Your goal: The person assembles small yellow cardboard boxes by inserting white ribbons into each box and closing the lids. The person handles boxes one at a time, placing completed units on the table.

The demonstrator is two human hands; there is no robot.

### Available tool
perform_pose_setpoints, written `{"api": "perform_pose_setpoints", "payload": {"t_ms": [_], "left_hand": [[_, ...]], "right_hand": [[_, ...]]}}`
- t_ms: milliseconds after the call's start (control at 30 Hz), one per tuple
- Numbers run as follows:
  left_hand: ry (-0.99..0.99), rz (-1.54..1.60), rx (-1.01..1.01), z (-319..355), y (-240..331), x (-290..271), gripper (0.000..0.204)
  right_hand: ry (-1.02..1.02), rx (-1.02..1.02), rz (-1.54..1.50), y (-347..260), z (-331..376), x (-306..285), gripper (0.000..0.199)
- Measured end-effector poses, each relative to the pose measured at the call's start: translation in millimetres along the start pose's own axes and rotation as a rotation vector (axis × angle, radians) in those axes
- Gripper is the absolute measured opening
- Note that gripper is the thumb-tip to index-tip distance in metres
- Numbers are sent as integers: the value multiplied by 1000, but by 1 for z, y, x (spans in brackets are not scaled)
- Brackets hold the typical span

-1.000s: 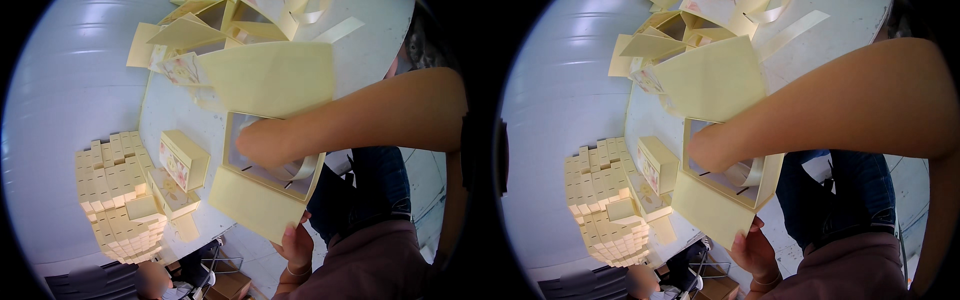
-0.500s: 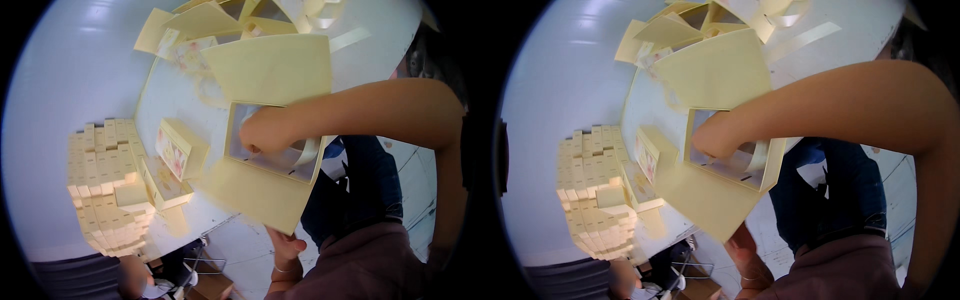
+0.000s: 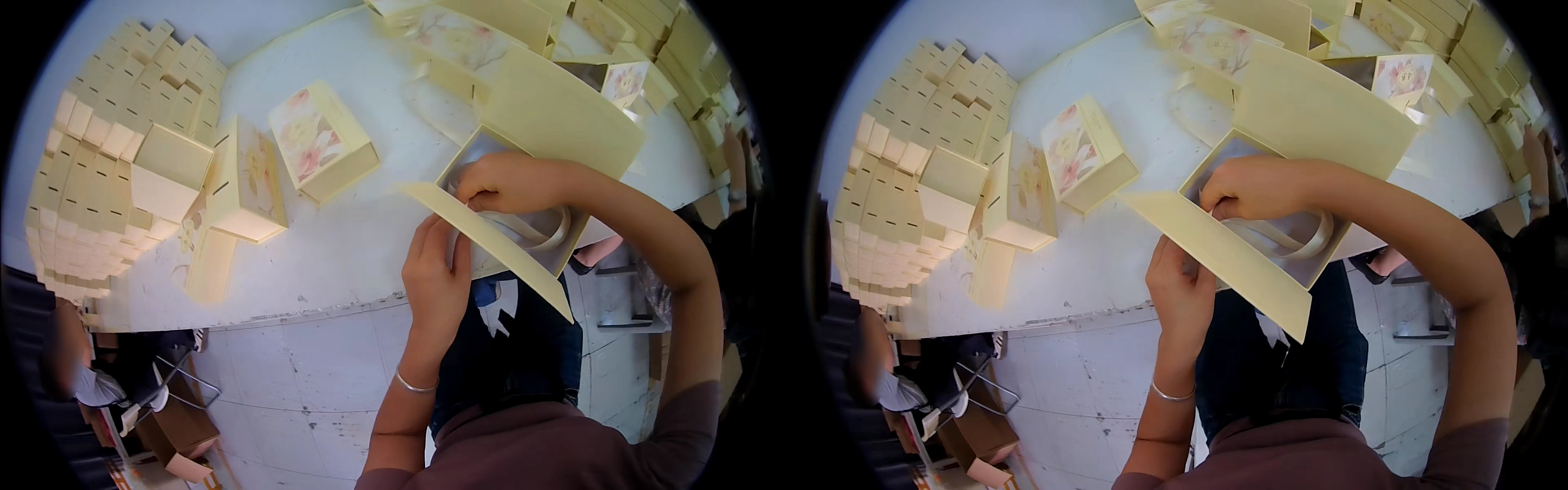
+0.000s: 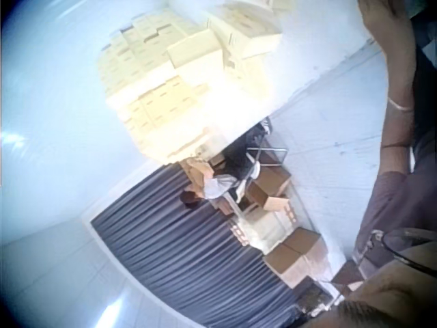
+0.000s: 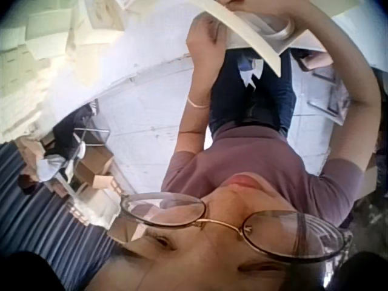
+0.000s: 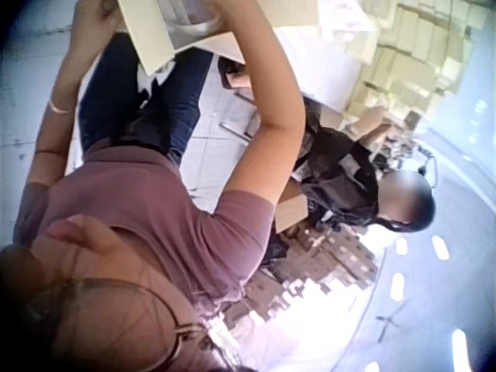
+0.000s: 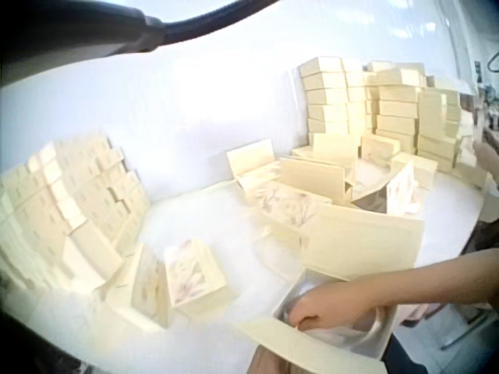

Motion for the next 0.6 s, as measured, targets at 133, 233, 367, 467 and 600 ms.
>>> {"api": "perform_pose_setpoints", "payload": {"t_ms": [133, 233, 367, 467, 600], "left_hand": [[-33, -49, 20, -8, 2, -3, 15], [62, -161, 242, 7, -3, -29, 12], [151, -207, 227, 64, -27, -97, 8], [149, -234, -103, 115, -53, -127, 7], [256, -93, -530, 171, -77, -135, 3]], "right_hand": [[-39, 66, 35, -7, 4, -5, 17], [14, 197, 30, -13, 15, -12, 18], [349, 217, -89, -18, 31, -21, 17], [544, 5, 104, -19, 41, -29, 15], [568, -79, 203, -13, 46, -39, 13]]}}
Point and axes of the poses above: each hand's wrist, its own z-axis away from the middle knuckle, its own x-axis out of the palm, y = z × x, the point moved 1 cm from there along -z, towards the middle knuckle, and after that the axes turned 12 degrees about y, right-handed, at the moved point
